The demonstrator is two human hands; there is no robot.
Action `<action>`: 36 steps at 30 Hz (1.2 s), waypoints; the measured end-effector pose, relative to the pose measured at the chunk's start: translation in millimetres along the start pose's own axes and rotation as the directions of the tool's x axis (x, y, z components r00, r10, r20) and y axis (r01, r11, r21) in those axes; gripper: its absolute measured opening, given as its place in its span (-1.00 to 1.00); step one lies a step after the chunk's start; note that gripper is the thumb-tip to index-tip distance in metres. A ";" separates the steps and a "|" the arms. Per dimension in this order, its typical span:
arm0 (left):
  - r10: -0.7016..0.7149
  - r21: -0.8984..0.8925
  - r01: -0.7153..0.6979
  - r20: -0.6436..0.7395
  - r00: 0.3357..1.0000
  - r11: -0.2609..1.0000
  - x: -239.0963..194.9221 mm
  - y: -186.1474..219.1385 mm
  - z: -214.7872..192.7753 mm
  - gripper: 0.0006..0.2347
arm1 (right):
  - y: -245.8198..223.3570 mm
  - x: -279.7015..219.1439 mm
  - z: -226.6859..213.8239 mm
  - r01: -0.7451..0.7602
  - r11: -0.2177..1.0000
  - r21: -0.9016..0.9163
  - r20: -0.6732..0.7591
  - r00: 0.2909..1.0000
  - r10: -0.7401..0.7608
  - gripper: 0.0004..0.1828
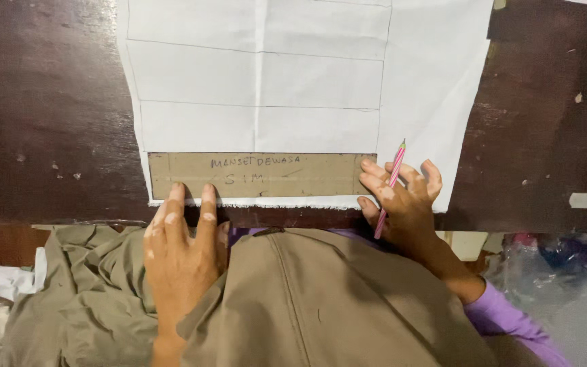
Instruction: The person uses a cardboard ruler and a pink pencil to draw straight lines and grid patterns on a large sheet of white paper. They repeatedly reposition the ruler to create parallel lines and rectangular sections on the paper.
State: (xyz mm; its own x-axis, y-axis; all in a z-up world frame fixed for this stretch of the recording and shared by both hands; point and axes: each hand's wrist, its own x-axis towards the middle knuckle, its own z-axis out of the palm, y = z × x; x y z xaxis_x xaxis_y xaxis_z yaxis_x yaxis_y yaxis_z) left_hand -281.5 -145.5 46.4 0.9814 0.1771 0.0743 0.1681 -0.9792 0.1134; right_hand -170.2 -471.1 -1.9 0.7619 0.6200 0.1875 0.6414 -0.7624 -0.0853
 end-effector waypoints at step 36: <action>-0.057 -0.176 0.057 0.006 0.998 0.983 1.0 -1.4 -4.1 -0.59 | 6.1 -8.8 4.6 -0.007 1.000 -0.012 0.011 1.000 0.007 -0.70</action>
State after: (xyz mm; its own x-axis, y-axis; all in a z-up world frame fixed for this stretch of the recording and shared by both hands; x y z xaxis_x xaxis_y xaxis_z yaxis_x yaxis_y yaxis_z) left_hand -281.2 -143.5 50.5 0.9707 0.2322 0.0617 0.2052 -0.9346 0.2904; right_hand -172.5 -480.4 -8.6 0.7676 0.6164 0.1756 0.6348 -0.7691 -0.0746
